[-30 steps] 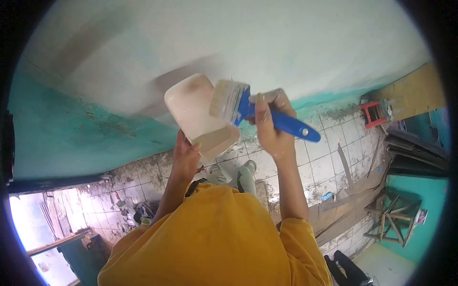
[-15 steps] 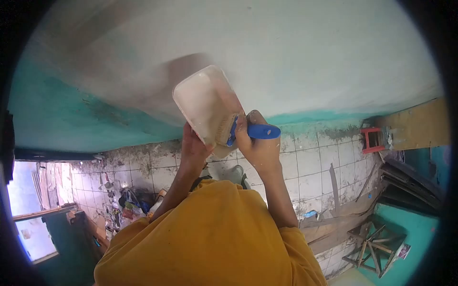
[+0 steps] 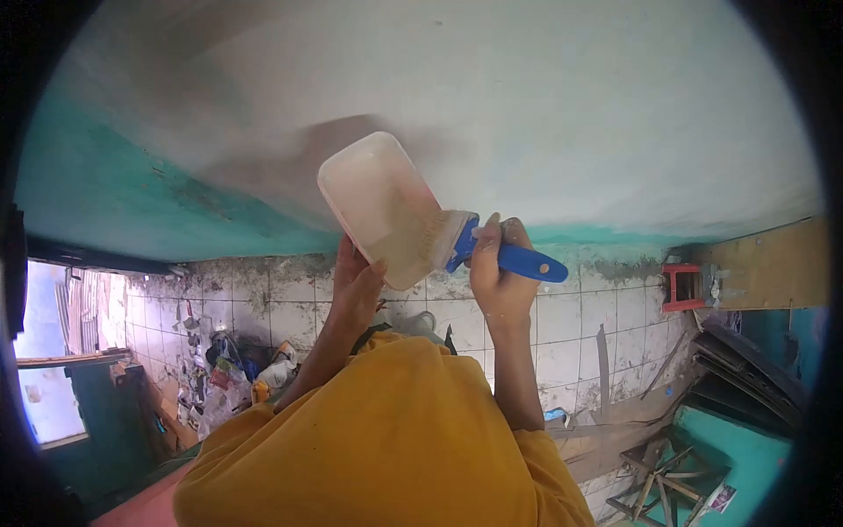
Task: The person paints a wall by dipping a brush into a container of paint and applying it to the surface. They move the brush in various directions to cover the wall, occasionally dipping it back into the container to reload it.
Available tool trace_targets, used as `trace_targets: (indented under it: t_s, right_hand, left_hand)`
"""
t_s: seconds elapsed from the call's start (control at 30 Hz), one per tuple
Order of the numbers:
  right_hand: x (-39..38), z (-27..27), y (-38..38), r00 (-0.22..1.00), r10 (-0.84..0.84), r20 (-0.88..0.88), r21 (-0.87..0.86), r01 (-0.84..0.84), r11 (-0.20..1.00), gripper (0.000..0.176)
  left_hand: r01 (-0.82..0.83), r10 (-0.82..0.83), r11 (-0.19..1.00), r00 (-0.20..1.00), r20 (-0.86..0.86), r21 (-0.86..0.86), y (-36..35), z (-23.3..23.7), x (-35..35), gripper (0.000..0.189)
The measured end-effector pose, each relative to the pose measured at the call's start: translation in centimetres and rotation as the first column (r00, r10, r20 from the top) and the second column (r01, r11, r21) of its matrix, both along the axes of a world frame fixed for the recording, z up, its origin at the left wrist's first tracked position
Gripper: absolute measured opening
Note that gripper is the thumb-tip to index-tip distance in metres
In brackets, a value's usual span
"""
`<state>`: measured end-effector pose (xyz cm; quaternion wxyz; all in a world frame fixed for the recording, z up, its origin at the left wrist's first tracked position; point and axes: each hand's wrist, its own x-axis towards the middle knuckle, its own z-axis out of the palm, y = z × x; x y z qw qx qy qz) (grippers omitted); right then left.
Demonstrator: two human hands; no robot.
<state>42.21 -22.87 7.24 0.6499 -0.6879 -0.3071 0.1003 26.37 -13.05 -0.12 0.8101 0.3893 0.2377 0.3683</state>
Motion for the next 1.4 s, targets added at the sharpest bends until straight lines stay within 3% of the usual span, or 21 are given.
trace_targets:
  t_s: [0.2, 0.33, 0.57, 0.63, 0.73, 1.0, 1.13, 1.27, 1.4]
  right_hand:
    - [2.0, -0.8, 0.2, 0.995, -0.07, -0.07, 0.07, 0.075, 0.995, 0.038]
    - [2.0, -0.6, 0.8, 0.968, -0.204, -0.143, 0.028, 0.21, 0.977, 0.038]
    - [1.2, -2.2, 2.4, 0.94, -0.233, -0.249, 0.129, 0.27, 0.954, 0.034]
    - [0.8, -3.1, 3.1, 0.911, -0.215, -0.351, 0.206, 0.299, 0.932, 0.035]
    - [-0.2, -4.8, 4.0, 0.928, -0.208, -0.31, 0.305, 0.304, 0.903, 0.04]
    - [-1.8, -5.2, 10.0, 0.947, -0.241, -0.212, 0.37, 0.306, 0.877, 0.047]
    - [-2.1, -10.1, 14.4, 0.952, -0.244, -0.184, 0.442, 0.302, 0.845, 0.044]
    - [-3.2, -18.1, 16.4, 0.901, -0.312, -0.302, 0.408, 0.418, 0.812, 0.034]
    - [-3.2, -17.1, 15.3, 0.91, -0.325, -0.257, 0.38, 0.405, 0.832, 0.033]
  left_hand:
    - [0.033, -0.032, 0.998, 0.999, -0.011, 0.054, -0.3, 0.0, -0.4, 0.081]
    - [0.074, -0.074, 0.996, 0.997, 0.005, 0.055, 0.2, -0.4, -1.6, 0.084]
    - [0.088, -0.089, 0.993, 0.996, -0.005, -0.073, 1.5, -0.6, -5.2, 0.081]
    - [0.087, -0.088, 0.99, 0.996, -0.003, -0.11, 2.1, -0.6, -6.6, 0.079]
    - [0.066, -0.066, 0.99, 0.998, 0.006, -0.122, 2.7, -0.7, -8.8, 0.074]
    - [-0.003, 0.008, 0.98, 1.0, 0.023, -0.199, 3.8, -0.5, -15.4, 0.07]
    - [0.022, -0.027, 0.995, 0.998, -0.059, -0.093, 4.7, -0.1, -17.9, 0.073]
    - [0.045, -0.052, 0.997, 0.993, -0.103, -0.068, 5.6, -0.2, -19.9, 0.074]
    - [0.073, -0.078, 0.983, 0.997, -0.023, -0.167, 6.5, -0.5, -20.8, 0.07]
